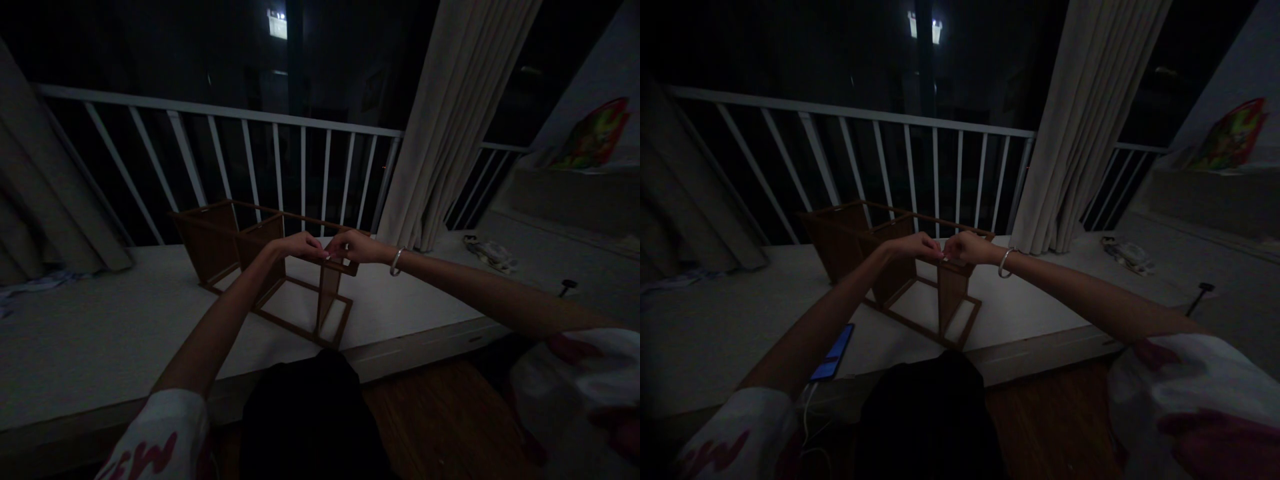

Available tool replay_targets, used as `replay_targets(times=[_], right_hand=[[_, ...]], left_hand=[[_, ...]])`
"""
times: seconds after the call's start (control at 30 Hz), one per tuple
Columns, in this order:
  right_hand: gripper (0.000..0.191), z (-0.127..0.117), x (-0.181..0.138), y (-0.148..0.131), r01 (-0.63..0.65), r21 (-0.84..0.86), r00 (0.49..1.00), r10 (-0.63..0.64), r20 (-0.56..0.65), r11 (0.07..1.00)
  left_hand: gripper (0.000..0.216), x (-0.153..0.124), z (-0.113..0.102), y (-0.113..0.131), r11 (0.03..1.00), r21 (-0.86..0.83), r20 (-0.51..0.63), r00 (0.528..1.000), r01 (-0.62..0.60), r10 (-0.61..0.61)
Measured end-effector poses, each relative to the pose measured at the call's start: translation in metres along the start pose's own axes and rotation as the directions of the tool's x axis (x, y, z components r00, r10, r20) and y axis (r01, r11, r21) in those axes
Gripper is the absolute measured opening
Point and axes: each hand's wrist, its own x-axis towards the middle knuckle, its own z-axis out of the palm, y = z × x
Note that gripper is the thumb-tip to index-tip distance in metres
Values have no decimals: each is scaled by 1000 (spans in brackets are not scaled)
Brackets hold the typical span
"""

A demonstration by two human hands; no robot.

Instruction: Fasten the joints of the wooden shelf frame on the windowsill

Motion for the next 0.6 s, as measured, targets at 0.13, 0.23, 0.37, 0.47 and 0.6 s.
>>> replay_targets(times=[0.13,0.23,0.37,0.47,0.6], right_hand=[[23,-4,-1,3,-1,33,999,0,41,999],[26,-7,-3,1,-35,42,998,33,47,999],[23,-8,-4,-6,-90,1,996,90,-2,996],[18,-5,-4,-12,-128,-67,991,125,-51,989],[18,-2,-5,-22,-164,-129,984,154,-87,978]], left_hand=[[31,3,3,1,999,27,-9,1000,-23,23],[30,7,5,2,999,37,0,1000,-30,30],[30,9,4,1,999,33,5,1000,-30,30],[29,8,1,1,999,40,10,999,-31,30],[30,4,-3,1,997,59,12,999,-44,43]])
